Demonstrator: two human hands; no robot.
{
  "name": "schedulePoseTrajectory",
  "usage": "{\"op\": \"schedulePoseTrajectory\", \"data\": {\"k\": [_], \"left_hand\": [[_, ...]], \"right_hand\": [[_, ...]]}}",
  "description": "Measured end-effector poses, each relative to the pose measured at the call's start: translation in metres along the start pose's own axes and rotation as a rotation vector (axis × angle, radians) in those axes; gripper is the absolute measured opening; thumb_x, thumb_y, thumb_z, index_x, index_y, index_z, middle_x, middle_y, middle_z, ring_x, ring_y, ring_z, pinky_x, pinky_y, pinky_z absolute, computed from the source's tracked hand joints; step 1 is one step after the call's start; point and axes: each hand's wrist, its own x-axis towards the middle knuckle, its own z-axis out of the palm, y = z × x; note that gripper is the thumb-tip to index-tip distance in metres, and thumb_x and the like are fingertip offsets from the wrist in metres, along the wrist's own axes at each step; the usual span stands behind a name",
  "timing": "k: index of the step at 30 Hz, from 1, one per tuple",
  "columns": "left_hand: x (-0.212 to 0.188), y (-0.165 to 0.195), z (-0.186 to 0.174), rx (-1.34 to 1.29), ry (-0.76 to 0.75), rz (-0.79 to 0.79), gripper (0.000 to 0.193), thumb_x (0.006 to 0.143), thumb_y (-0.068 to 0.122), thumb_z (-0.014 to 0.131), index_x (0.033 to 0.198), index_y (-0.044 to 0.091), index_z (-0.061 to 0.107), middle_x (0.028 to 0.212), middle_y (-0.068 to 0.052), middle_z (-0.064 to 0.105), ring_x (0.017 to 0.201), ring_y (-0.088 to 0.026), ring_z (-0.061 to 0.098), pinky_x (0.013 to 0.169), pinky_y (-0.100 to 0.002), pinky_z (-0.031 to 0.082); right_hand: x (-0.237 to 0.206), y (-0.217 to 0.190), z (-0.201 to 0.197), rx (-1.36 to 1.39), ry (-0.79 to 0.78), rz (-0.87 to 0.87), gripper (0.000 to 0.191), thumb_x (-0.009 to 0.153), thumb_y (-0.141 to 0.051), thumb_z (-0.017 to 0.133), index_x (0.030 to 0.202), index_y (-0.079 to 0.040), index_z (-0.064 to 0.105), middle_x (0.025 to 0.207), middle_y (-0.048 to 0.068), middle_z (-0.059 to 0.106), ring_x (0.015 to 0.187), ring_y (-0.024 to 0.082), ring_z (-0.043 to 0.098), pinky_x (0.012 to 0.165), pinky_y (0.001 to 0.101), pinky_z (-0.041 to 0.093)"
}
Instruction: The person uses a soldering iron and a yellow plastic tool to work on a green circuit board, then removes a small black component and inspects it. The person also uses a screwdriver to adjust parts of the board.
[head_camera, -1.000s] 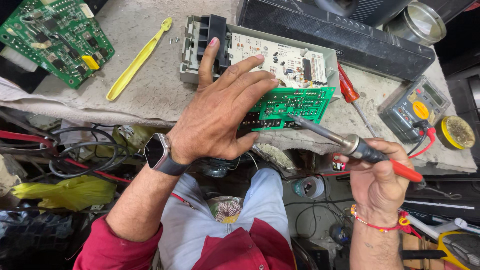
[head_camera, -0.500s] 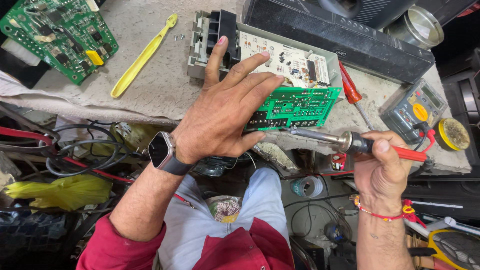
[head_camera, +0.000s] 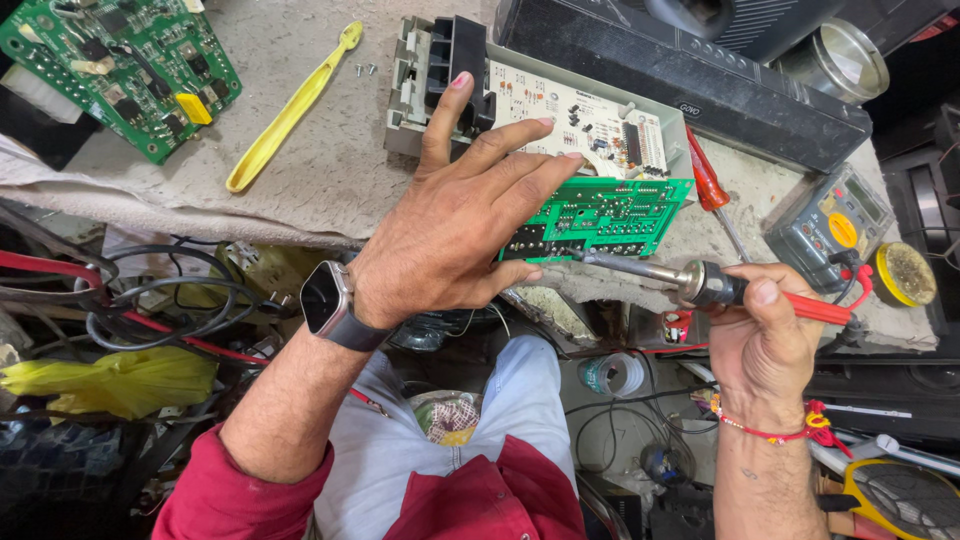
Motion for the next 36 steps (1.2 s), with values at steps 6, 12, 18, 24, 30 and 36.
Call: {"op": "schedulePoseTrajectory", "data": {"k": [6, 12, 18, 24, 30, 36], "left_hand": [[0.000, 0.002, -0.002, 0.019, -0.005, -0.011, 0.102, 0.071, 0.037, 0.089, 0.155, 0.006, 0.039, 0.141, -0.010, 0.061, 0.146, -0.032, 0.046, 0.126, -0.064, -0.002], [-0.001, 0.002, -0.003, 0.048, -0.001, -0.006, 0.106, 0.070, 0.039, 0.090, 0.156, 0.005, 0.037, 0.138, -0.011, 0.062, 0.144, -0.031, 0.048, 0.126, -0.065, 0.000], [-0.007, 0.001, -0.002, 0.133, 0.017, 0.005, 0.108, 0.073, 0.046, 0.088, 0.156, 0.001, 0.037, 0.126, -0.011, 0.066, 0.134, -0.029, 0.057, 0.128, -0.065, 0.008], [-0.011, -0.001, 0.002, 0.238, 0.075, 0.060, 0.101, 0.079, 0.053, 0.082, 0.154, 0.000, 0.041, 0.120, -0.009, 0.071, 0.133, -0.029, 0.060, 0.128, -0.066, 0.014], [-0.013, -0.002, 0.003, 0.291, 0.063, 0.065, 0.099, 0.084, 0.059, 0.075, 0.152, -0.004, 0.042, 0.117, -0.011, 0.072, 0.133, -0.030, 0.061, 0.126, -0.068, 0.014], [-0.013, -0.003, 0.004, 0.324, 0.049, 0.064, 0.099, 0.084, 0.058, 0.074, 0.152, -0.006, 0.041, 0.118, -0.013, 0.073, 0.133, -0.030, 0.061, 0.126, -0.069, 0.015]], "right_hand": [[0.000, -0.001, 0.001, -0.003, 0.000, 0.014, 0.028, 0.105, -0.019, 0.077, 0.108, 0.007, 0.065, 0.104, 0.022, 0.071, 0.094, 0.030, 0.072, 0.093, 0.0492, 0.060], [0.003, -0.006, 0.007, -0.014, 0.006, 0.050, 0.026, 0.104, -0.018, 0.074, 0.106, 0.007, 0.067, 0.101, 0.022, 0.071, 0.090, 0.033, 0.072, 0.084, 0.0505, 0.061], [0.017, -0.028, 0.011, -0.050, -0.056, 0.129, 0.022, 0.102, -0.011, 0.072, 0.101, 0.011, 0.068, 0.096, 0.024, 0.071, 0.082, 0.033, 0.072, 0.084, 0.0533, 0.062], [0.045, -0.052, 0.008, -0.174, -0.157, 0.127, 0.020, 0.102, -0.004, 0.071, 0.100, 0.015, 0.068, 0.097, 0.026, 0.070, 0.082, 0.031, 0.070, 0.084, 0.0412, 0.059], [0.077, -0.071, 0.014, -0.313, -0.280, 0.172, 0.017, 0.100, -0.001, 0.068, 0.099, 0.016, 0.068, 0.096, 0.025, 0.070, 0.084, 0.028, 0.069, 0.084, 0.0373, 0.058], [0.105, -0.079, 0.022, -0.345, -0.369, 0.236, 0.018, 0.102, 0.000, 0.069, 0.095, 0.016, 0.068, 0.093, 0.026, 0.070, 0.081, 0.029, 0.070, 0.084, 0.0387, 0.059]]}}
